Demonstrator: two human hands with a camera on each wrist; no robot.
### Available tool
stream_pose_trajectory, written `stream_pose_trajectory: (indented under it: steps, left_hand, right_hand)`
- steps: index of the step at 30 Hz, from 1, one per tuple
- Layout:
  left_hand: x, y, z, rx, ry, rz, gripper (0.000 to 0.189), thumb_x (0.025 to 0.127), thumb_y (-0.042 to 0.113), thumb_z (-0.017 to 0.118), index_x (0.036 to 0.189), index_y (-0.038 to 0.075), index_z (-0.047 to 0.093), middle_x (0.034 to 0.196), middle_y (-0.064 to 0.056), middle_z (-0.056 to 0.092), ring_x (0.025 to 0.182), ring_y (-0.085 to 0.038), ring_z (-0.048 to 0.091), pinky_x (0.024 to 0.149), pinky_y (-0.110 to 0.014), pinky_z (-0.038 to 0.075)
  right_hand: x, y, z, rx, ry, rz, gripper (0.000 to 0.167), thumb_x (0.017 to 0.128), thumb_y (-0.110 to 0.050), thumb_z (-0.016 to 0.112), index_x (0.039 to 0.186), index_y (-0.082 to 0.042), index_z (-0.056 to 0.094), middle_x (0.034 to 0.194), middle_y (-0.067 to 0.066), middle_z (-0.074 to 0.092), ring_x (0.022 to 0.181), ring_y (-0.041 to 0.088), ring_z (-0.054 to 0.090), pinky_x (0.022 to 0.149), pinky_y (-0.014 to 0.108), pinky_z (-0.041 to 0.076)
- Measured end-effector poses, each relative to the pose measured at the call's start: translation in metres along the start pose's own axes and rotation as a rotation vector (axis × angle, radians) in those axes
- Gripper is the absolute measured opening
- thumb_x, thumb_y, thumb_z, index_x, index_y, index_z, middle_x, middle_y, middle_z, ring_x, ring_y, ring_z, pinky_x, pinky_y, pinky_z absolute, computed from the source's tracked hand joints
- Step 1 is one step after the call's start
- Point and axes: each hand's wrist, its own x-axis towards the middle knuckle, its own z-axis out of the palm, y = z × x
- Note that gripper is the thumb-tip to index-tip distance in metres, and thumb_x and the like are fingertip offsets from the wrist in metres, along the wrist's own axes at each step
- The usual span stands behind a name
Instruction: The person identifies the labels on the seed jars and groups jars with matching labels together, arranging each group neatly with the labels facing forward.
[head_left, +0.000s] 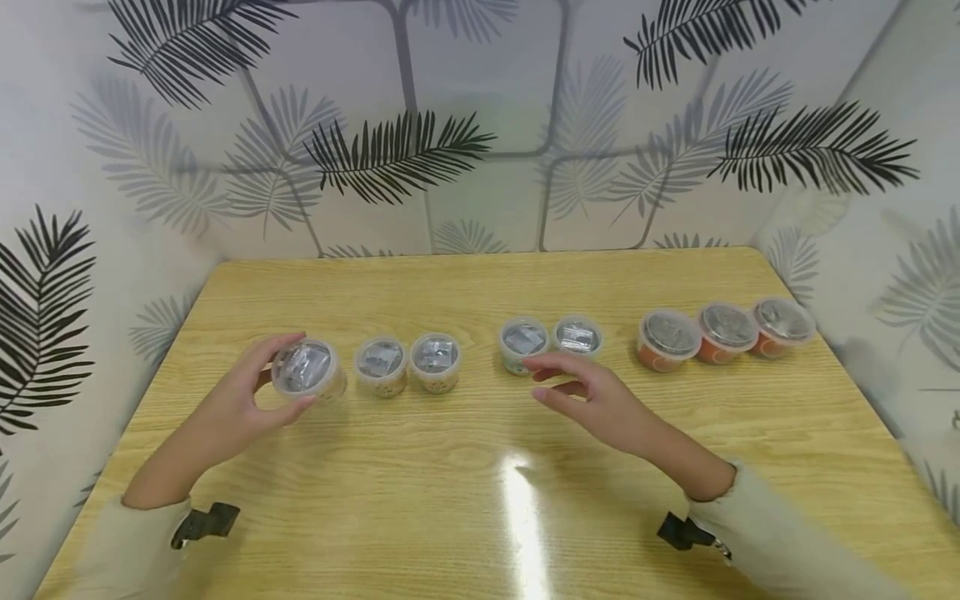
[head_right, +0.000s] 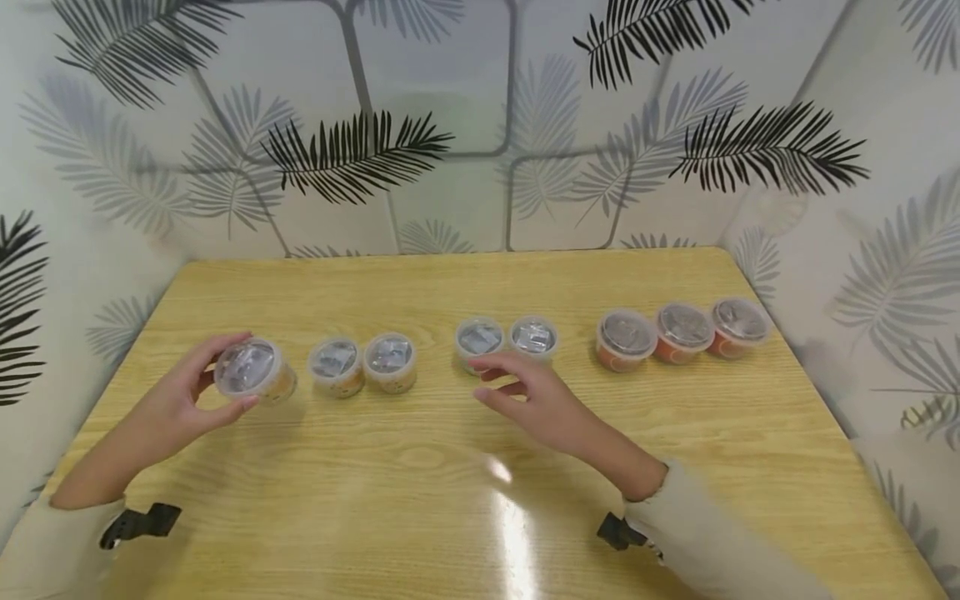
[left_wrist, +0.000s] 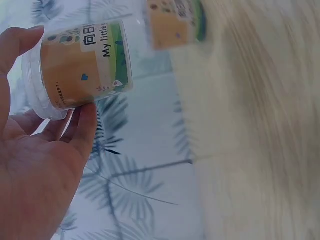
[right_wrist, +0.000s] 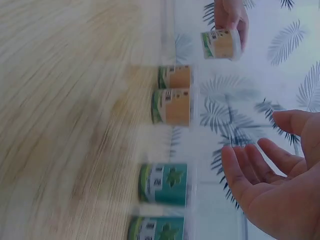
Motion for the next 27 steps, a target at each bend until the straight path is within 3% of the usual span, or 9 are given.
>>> stream_pose_trajectory:
  steps: [4, 7, 14, 19, 27]
  left_hand:
    - [0.009, -0.024, -0.007, 0.008, -0.04, -0.056, 0.075, 0.082, 0.014, 0.072, 0.142, 0.005, 0.029, 0.135, -0.013, 0.036, 0.119, -0.025, 0.039, 0.097, -0.03, 0.04]
    - [0.013, -0.04, -0.005, -0.004, -0.076, -0.086, 0.075, 0.083, 0.016, 0.071, 0.142, 0.0, 0.027, 0.137, -0.019, 0.033, 0.121, -0.033, 0.036, 0.096, -0.053, 0.036]
    - [0.019, -0.058, 0.011, -0.059, -0.177, -0.115, 0.078, 0.085, 0.024, 0.069, 0.143, -0.002, 0.024, 0.141, -0.022, 0.028, 0.126, -0.036, 0.032, 0.099, -0.054, 0.033]
    - [0.023, -0.061, 0.015, -0.057, -0.191, -0.13, 0.078, 0.086, 0.026, 0.068, 0.144, -0.001, 0.022, 0.142, -0.022, 0.026, 0.128, -0.037, 0.03, 0.1, -0.053, 0.032]
    - [0.03, -0.063, 0.016, -0.091, -0.221, -0.146, 0.078, 0.088, 0.022, 0.066, 0.145, -0.001, 0.018, 0.144, -0.023, 0.021, 0.128, -0.039, 0.027, 0.1, -0.058, 0.029]
  right_hand:
    - [-0.01, 0.005, -0.016, -0.037, 0.017, 0.031, 0.034, 0.094, -0.014, 0.057, 0.127, -0.009, 0.054, 0.123, 0.002, 0.055, 0.11, 0.021, 0.054, 0.086, 0.035, 0.049]
    - [-0.017, 0.008, -0.023, -0.053, 0.006, 0.035, 0.034, 0.094, -0.014, 0.056, 0.127, -0.008, 0.054, 0.123, 0.003, 0.054, 0.11, 0.024, 0.053, 0.084, 0.034, 0.05]
    - [-0.028, 0.013, -0.032, -0.074, -0.031, 0.042, 0.031, 0.095, -0.014, 0.055, 0.125, -0.013, 0.055, 0.124, 0.006, 0.053, 0.11, 0.029, 0.052, 0.082, 0.035, 0.051]
    - [-0.035, 0.016, -0.035, -0.097, -0.035, 0.069, 0.03, 0.095, -0.015, 0.055, 0.125, -0.014, 0.056, 0.122, 0.002, 0.055, 0.109, 0.025, 0.053, 0.082, 0.033, 0.051]
    - [-0.042, 0.022, -0.038, -0.086, -0.044, 0.083, 0.031, 0.094, -0.015, 0.055, 0.125, -0.012, 0.056, 0.12, 0.003, 0.055, 0.108, 0.031, 0.053, 0.081, 0.032, 0.051]
